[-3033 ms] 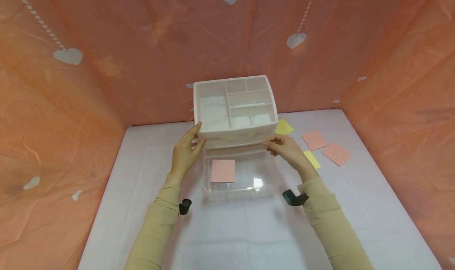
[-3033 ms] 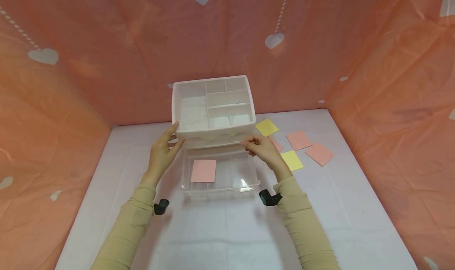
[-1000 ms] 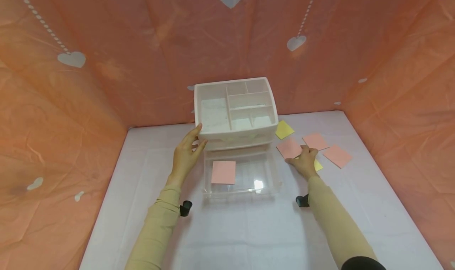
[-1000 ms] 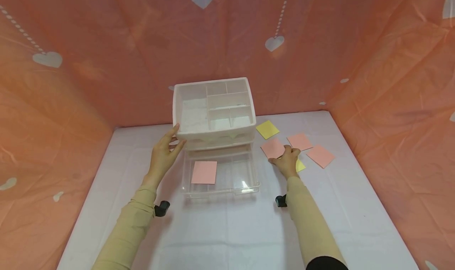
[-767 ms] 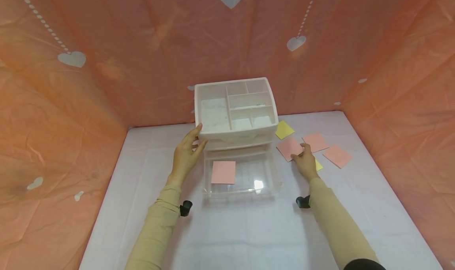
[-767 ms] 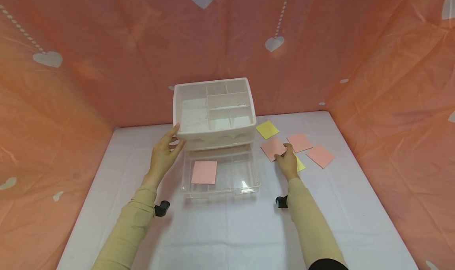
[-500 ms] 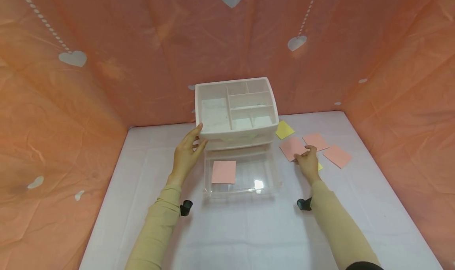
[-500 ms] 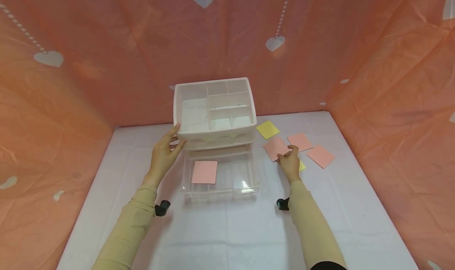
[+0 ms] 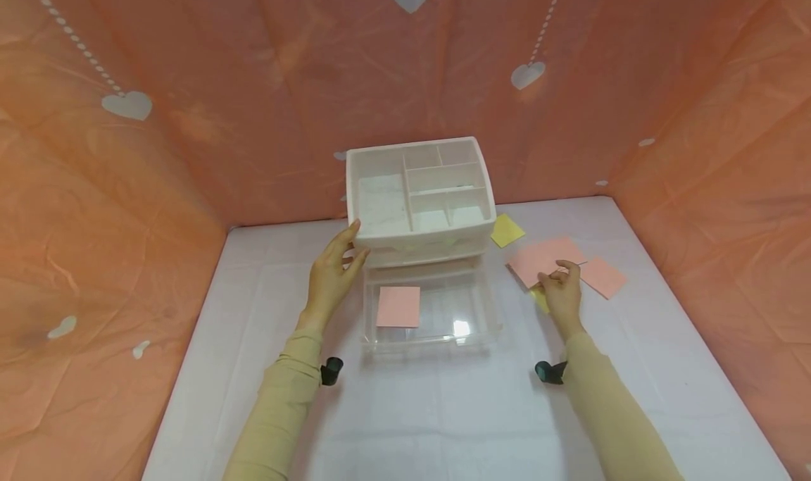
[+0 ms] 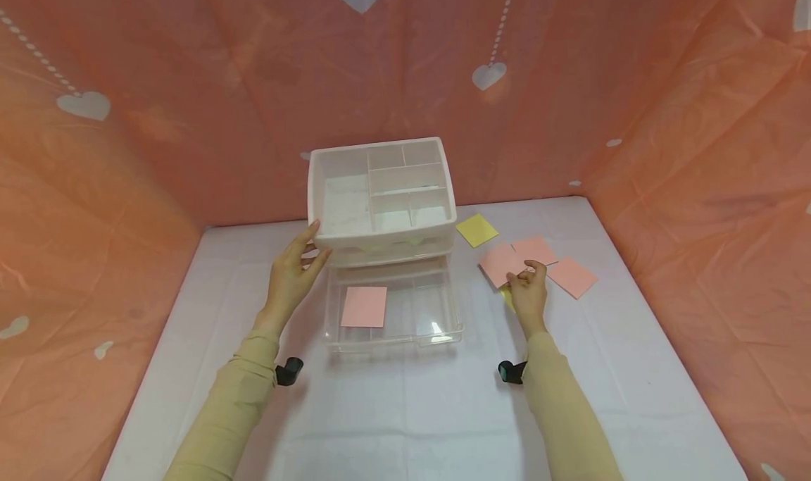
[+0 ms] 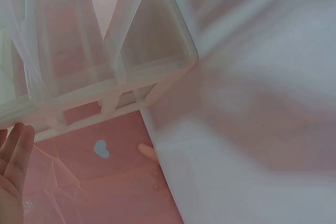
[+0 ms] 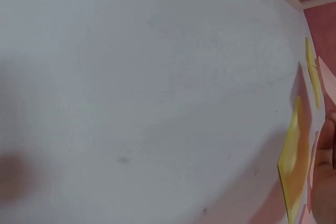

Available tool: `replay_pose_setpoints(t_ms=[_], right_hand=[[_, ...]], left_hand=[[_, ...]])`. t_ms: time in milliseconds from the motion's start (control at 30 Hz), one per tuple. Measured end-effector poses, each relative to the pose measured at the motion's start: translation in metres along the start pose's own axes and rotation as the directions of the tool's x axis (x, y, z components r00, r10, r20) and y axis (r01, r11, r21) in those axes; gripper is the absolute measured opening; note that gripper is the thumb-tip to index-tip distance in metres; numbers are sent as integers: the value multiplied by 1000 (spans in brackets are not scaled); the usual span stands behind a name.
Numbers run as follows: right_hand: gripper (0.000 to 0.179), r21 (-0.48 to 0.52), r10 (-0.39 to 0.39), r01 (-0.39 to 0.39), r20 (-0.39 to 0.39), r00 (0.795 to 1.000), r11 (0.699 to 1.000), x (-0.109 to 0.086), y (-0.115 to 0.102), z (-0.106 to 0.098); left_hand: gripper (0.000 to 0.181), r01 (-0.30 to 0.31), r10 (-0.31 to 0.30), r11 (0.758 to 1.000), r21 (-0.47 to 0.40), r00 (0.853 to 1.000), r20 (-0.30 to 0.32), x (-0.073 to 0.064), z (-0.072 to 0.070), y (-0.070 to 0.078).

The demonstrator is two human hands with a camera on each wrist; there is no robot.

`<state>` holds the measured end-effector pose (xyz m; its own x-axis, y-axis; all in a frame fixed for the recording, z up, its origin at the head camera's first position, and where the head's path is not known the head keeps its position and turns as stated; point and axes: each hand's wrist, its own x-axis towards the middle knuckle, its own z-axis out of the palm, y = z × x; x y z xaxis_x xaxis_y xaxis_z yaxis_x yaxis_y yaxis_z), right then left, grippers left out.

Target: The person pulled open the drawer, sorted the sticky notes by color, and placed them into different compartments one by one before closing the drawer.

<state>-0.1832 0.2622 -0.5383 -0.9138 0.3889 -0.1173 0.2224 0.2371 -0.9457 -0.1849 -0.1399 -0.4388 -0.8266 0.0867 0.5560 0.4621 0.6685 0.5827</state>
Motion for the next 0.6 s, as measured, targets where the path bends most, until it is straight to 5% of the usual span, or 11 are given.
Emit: replay_pose_setpoints(t_ms=[300, 600], right_hand=[[46, 58, -37, 39, -40, 999, 998, -13, -13, -5], [42, 230, -85, 103, -87, 993, 968, -31, -43, -12]], left_hand=[[50, -20, 20, 1000, 1, 1000, -11, 0, 1, -1], [50, -35, 35, 999, 4, 999, -20, 1, 1, -1]])
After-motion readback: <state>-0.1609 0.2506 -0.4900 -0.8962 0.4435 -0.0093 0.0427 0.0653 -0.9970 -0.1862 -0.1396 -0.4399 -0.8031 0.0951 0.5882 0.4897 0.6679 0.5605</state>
